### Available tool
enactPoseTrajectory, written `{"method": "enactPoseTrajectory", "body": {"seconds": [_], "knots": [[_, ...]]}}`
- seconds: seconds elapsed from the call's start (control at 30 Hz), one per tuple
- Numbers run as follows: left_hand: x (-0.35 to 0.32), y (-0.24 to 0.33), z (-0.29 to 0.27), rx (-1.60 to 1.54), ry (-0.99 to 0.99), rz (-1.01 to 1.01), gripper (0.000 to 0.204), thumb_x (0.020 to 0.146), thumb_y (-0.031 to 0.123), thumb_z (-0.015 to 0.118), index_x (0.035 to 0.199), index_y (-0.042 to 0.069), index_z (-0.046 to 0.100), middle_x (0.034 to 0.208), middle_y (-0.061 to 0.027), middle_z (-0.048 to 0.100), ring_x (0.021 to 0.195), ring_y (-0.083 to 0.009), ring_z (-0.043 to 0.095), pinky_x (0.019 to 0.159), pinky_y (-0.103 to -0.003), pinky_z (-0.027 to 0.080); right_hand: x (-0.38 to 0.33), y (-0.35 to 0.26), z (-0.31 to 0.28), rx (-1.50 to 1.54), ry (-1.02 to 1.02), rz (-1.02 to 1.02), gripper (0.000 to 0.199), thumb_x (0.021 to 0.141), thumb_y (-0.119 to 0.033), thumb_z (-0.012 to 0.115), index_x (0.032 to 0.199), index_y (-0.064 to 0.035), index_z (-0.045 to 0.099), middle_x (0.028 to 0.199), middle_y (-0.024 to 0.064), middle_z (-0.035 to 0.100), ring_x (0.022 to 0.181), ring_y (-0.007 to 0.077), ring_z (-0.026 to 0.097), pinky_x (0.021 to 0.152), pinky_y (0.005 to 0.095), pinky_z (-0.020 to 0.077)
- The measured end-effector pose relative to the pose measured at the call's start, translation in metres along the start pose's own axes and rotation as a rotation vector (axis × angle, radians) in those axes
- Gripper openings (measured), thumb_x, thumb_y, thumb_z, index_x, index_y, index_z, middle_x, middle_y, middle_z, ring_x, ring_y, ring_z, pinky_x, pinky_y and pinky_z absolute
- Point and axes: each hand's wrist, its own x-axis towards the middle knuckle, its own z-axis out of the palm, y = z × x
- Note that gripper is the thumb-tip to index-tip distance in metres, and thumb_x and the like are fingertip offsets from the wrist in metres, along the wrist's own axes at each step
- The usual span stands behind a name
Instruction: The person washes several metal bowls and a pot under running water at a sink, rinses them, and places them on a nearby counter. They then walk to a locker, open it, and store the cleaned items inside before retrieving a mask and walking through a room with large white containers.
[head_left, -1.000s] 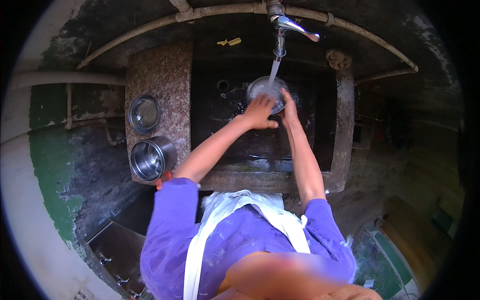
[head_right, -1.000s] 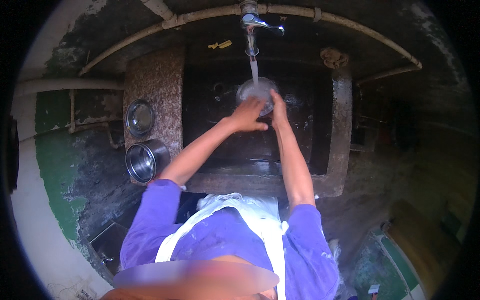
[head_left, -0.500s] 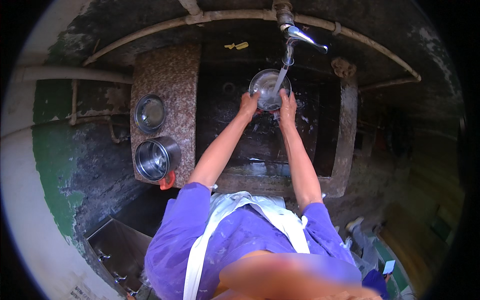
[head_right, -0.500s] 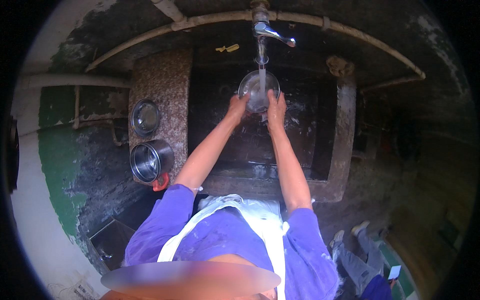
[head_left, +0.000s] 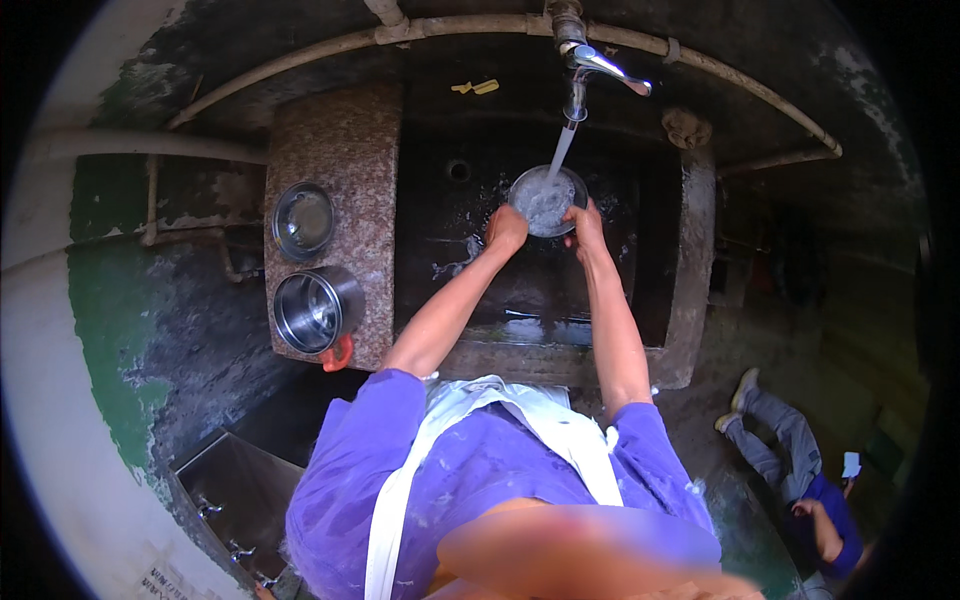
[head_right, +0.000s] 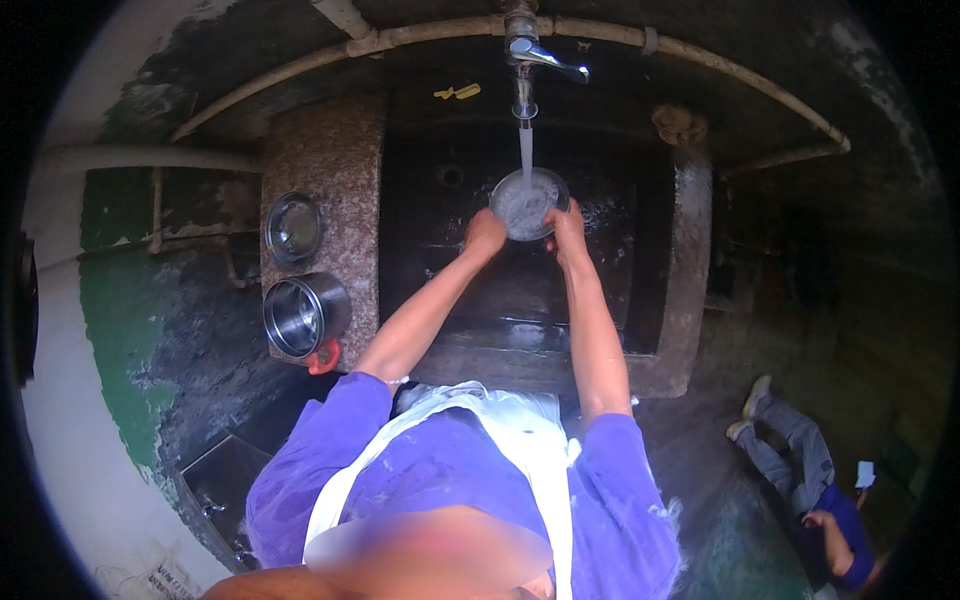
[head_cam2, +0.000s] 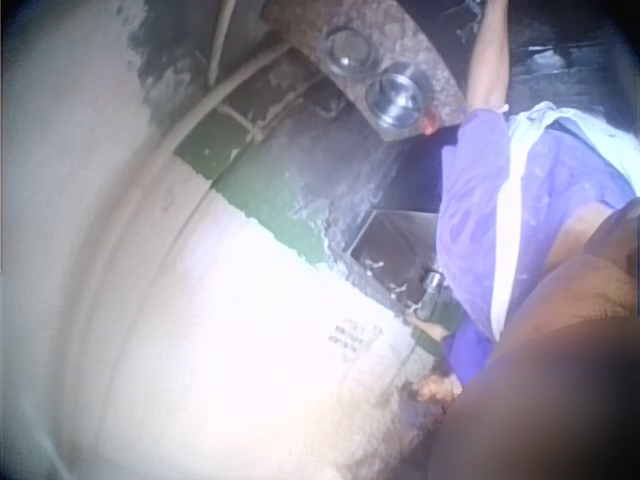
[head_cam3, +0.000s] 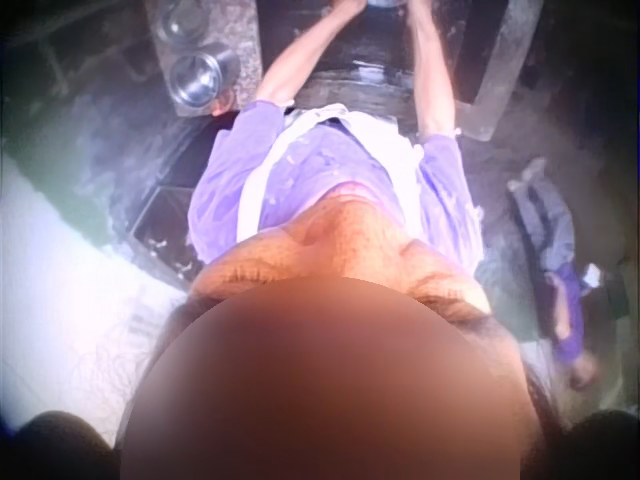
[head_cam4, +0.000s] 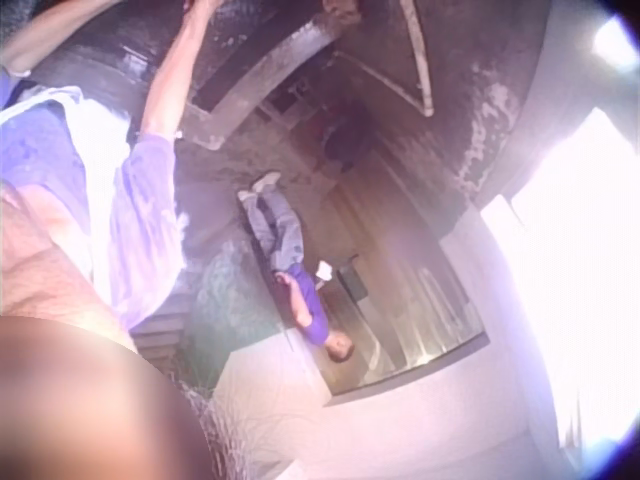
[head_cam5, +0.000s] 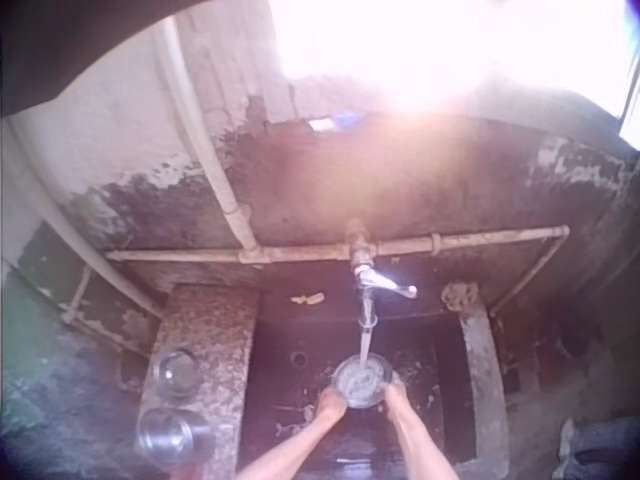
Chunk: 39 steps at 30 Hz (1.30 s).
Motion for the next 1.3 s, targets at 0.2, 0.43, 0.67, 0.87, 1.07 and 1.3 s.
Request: {"method": "enactPoseTrajectory", "body": {"seconds": [0.2, 0.43, 0.67, 0.87, 1.07, 1.3], "knots": [[-0.045, -0.013, -0.024, -0.448, 0.132, 0.172, 0.033, 0.089, 0.03, 0.045, 0.099, 0.0, 0.056, 0.065, -0.0129, 0.06, 0.062, -0.0273, 0.061, 0.065, -0.037, 0.047, 0.02, 0.05, -0.014, 0.431, -0.213, 0.353, 0.019, 0.077, -0.011, 0.054, 0.091, -0.0004, 0.047, 0.065, 0.0117, 0.054, 0.048, 0.023, 0.055, 0.037, 0.0283, 0.0467], [-0.134, -0.026, -0.075, -0.492, 0.239, 0.397, 0.038, 0.092, 0.032, 0.047, 0.065, 0.005, 0.048, 0.056, 0.0002, 0.046, 0.048, -0.0066, 0.044, 0.044, -0.022, 0.035, 0.024, 0.043, -0.008, 0.458, -0.302, 0.126, 0.023, 0.075, -0.008, 0.061, 0.094, -0.0016, 0.049, 0.074, 0.0125, 0.058, 0.056, 0.026, 0.059, 0.044, 0.0323, 0.0528], [-0.233, -0.075, -0.154, -0.762, 0.189, 0.417, 0.039, 0.095, 0.032, 0.043, 0.067, 0.005, 0.049, 0.059, 0.0009, 0.048, 0.052, -0.0043, 0.045, 0.046, -0.019, 0.037, 0.0, 0.004, 0.047, 0.285, -0.455, 0.01, 0.025, 0.075, -0.006, 0.057, 0.097, -0.0045, 0.045, 0.082, 0.0115, 0.056, 0.063, 0.0266, 0.059, 0.051, 0.0328, 0.0535], [-0.296, -0.173, -0.203, -0.98, 0.473, 0.289, 0.036, 0.095, 0.032, 0.043, 0.073, 0.005, 0.051, 0.063, 0.0011, 0.048, 0.055, -0.0035, 0.045, 0.048, -0.017, 0.037, -0.033, -0.018, 0.155, 0.127, -0.673, -0.007, 0.035, 0.076, -0.005, 0.056, 0.108, -0.0033, 0.043, 0.082, 0.0107, 0.057, 0.06, 0.0208, 0.058, 0.05, 0.0289, 0.0512], [-0.29, -0.243, -0.205, -0.253, 0.91, 0.159, 0.018, 0.088, 0.02, 0.056, 0.085, 0.003, 0.056, 0.069, -0.0068, 0.057, 0.059, -0.0157, 0.055, 0.056, -0.029, 0.045, -0.069, -0.036, 0.258, -0.256, -0.654, -0.195, 0.045, 0.074, -0.008, 0.058, 0.116, -0.0039, 0.043, 0.076, 0.0066, 0.058, 0.057, 0.0149, 0.056, 0.051, 0.0277, 0.0493], [-0.26, -0.257, -0.192, -0.349, 0.755, 0.0, 0.06, 0.082, 0.038, 0.06, 0.12, -0.003, 0.038, 0.072, -0.0142, 0.061, 0.068, -0.0287, 0.061, 0.064, -0.038, 0.046, -0.096, -0.04, 0.327, -0.946, -0.487, -1.09, 0.073, 0.066, -0.011, 0.067, 0.132, -0.0111, 0.036, 0.108, 0.0215, 0.054, 0.101, 0.0349, 0.055, 0.083, 0.0397, 0.0454]]}}
